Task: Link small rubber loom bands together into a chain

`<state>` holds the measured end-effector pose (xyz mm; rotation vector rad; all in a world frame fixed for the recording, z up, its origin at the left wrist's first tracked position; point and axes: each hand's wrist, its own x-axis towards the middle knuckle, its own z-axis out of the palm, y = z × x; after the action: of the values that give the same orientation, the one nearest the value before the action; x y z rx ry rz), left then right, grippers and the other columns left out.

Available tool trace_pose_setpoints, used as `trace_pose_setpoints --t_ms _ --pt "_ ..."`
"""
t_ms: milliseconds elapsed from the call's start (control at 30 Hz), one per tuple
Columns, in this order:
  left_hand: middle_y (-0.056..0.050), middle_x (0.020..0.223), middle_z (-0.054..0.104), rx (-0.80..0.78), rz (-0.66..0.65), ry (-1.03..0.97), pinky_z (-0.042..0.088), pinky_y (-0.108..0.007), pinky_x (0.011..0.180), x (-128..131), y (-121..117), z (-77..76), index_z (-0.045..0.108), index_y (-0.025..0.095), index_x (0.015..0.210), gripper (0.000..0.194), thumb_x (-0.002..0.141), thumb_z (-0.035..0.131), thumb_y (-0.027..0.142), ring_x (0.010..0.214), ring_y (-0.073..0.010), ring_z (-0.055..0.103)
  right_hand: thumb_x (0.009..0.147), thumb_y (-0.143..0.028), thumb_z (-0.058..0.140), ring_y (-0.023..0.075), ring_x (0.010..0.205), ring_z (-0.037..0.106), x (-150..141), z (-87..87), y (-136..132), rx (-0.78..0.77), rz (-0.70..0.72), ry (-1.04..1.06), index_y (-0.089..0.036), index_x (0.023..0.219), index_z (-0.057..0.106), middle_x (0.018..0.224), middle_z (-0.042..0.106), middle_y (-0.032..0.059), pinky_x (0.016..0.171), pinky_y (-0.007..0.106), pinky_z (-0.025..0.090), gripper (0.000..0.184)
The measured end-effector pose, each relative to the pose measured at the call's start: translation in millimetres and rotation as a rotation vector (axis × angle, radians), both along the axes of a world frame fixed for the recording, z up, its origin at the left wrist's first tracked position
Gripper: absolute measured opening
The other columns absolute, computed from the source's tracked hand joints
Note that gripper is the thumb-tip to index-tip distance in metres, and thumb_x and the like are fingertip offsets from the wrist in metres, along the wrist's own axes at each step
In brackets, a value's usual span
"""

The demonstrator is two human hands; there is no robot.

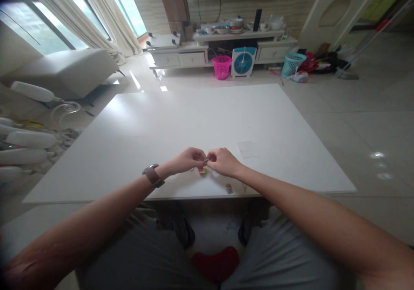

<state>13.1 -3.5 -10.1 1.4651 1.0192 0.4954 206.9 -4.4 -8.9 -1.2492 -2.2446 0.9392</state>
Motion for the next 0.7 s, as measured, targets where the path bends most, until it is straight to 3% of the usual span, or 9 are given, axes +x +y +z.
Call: trace_pose_setpoints --t_ms 133,400,700 --pt "-0.004 0.067 0.067 -0.056 -0.014 -0.007 0.044 -0.021 0.057 -0.4 -1.0 5.4 0.065 0.012 0.078 0.024 0.077 0.070 0.035 0.061 -0.0110 0.061 0.074 -0.021 0.057 0.0105 0.058 0.052 0.8 0.7 2.1 -0.073 -0.032 0.063 -0.015 0.072 0.068 0.061 0.061 -0.0013 0.056 0.022 0.036 0.013" --pt "-0.003 0.067 0.066 -0.056 0.008 0.027 0.042 -0.021 0.054 -2.2 2.5 6.9 0.065 0.012 0.079 0.024 0.078 0.069 0.035 0.059 -0.0103 0.058 0.070 -0.027 0.060 0.0089 0.050 0.045 -1.6 -5.7 4.3 -0.435 -0.123 0.318 -0.016 0.071 0.063 0.054 0.051 -0.0053 0.049 0.022 0.034 0.011" --pt "-0.001 0.062 0.064 -0.040 0.011 -0.039 0.043 -0.019 0.056 -5.8 8.2 8.9 0.064 0.013 0.076 0.012 0.077 0.067 0.024 0.058 -0.0089 0.057 0.066 -0.024 0.059 0.0085 0.050 0.041 -3.7 0.0 4.2 -0.460 -0.132 0.411 -0.016 0.068 0.062 0.052 0.049 -0.0058 0.049 0.022 0.031 0.008"
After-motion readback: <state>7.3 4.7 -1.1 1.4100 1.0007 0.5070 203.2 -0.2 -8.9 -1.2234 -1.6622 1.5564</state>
